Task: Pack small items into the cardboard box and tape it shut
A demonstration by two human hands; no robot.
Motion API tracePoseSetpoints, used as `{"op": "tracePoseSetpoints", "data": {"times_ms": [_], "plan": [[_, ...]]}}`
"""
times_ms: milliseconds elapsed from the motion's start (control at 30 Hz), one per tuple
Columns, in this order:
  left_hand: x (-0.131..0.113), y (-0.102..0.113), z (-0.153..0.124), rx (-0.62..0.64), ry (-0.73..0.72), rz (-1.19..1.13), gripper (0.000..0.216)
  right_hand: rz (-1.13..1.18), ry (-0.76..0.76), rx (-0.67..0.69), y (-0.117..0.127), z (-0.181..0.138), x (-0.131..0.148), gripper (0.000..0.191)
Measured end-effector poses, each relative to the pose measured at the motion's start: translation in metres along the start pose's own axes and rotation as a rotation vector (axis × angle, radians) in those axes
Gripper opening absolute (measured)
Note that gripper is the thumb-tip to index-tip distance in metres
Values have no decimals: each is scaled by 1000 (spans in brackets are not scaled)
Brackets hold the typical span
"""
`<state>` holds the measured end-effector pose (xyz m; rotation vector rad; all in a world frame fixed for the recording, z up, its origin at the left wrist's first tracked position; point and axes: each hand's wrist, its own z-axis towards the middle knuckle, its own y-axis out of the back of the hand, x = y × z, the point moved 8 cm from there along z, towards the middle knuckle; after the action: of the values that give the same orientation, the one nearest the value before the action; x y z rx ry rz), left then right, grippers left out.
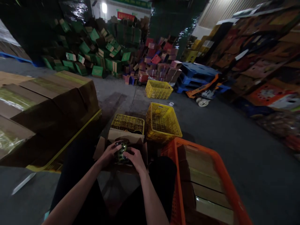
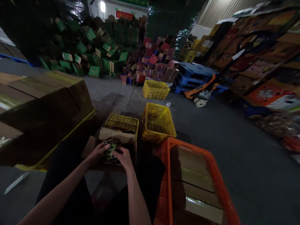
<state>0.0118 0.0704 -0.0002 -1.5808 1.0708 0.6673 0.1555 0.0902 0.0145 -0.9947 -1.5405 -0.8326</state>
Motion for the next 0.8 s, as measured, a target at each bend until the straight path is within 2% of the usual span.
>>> {"op": "tracePoseSetpoints", "data": {"times_ms": [167,333,600,800], "plan": [[6,21,9,-145,6,-103,65,178,-38,-69,5,0,-4,54],[7,35,12,-216,-26,-221,50,234,-97,44,-6,0,-13,51],[12,35,11,-203,49,-240,39,227,-60,-224,18,6,-27,43],[11,45,12,-289,15,-253,44,165,-28,-268,27,7,-29,42]]}}
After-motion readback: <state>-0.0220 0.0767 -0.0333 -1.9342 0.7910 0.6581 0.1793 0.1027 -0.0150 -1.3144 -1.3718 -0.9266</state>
